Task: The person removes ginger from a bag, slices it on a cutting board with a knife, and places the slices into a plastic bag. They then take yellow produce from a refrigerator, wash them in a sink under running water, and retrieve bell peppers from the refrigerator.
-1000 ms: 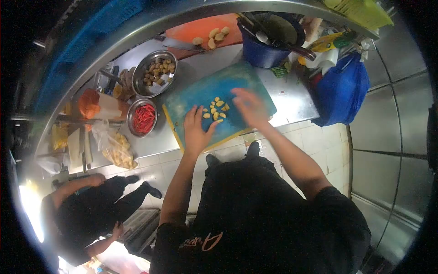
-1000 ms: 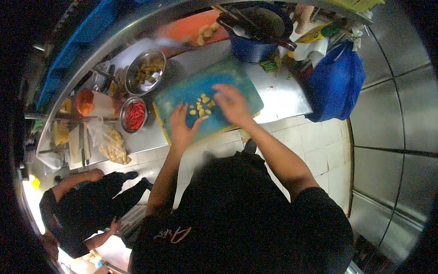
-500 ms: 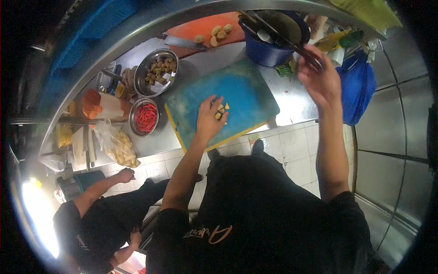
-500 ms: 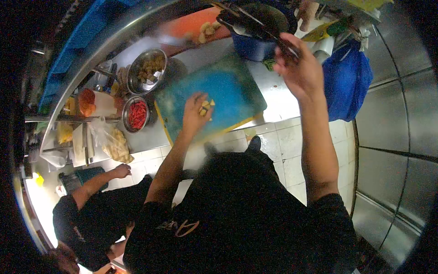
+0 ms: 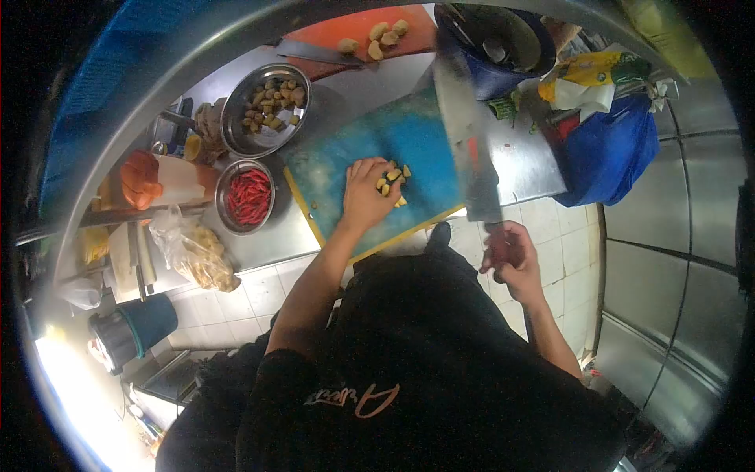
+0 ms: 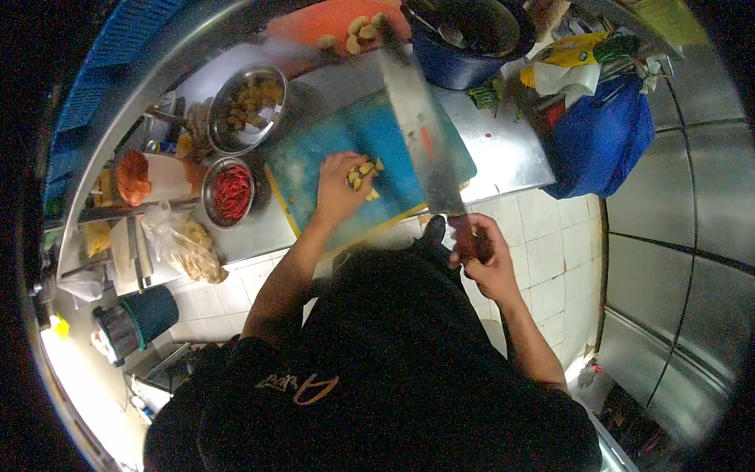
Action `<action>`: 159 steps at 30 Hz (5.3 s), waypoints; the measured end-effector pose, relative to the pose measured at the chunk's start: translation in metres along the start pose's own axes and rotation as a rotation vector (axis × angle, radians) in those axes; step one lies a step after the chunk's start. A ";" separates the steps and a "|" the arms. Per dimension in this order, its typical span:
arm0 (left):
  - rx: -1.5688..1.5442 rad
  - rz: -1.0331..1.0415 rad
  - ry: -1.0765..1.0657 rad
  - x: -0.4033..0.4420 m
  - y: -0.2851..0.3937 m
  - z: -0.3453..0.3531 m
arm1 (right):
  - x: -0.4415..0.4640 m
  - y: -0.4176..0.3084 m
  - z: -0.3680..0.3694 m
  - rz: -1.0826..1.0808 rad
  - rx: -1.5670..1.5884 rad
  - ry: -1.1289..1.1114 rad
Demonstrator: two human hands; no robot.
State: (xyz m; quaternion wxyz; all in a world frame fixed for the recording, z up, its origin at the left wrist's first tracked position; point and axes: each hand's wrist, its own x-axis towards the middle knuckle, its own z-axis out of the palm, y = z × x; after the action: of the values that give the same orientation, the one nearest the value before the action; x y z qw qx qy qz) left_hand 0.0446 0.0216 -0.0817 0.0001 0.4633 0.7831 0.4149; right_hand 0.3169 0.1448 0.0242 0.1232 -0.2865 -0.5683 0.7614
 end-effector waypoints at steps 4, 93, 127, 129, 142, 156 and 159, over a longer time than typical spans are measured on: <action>0.023 -0.005 -0.012 -0.001 0.000 0.000 | 0.028 0.002 0.011 -0.009 -0.449 -0.001; 0.003 -0.060 -0.087 -0.009 -0.013 -0.035 | 0.101 -0.007 0.056 -0.064 -1.363 -0.375; -0.017 0.056 -0.045 0.009 -0.007 -0.002 | 0.106 -0.025 0.051 -0.069 -1.459 -0.412; -0.020 0.060 -0.045 0.009 -0.005 -0.003 | 0.105 -0.030 0.053 -0.020 -1.449 -0.434; 0.029 0.023 -0.005 0.000 0.007 -0.026 | 0.124 -0.040 0.057 0.053 -1.408 -0.483; 0.192 0.197 -0.107 0.000 0.000 -0.019 | 0.101 -0.041 0.051 0.083 -1.411 -0.470; 0.183 0.216 -0.083 0.002 0.000 -0.014 | 0.100 -0.024 0.048 0.061 -1.420 -0.455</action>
State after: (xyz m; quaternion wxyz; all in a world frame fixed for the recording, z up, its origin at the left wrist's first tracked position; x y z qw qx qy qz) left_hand 0.0383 0.0139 -0.0725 -0.0544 0.5596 0.7626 0.3198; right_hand 0.2048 0.1658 0.0264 -0.2334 -0.1481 -0.9266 0.2547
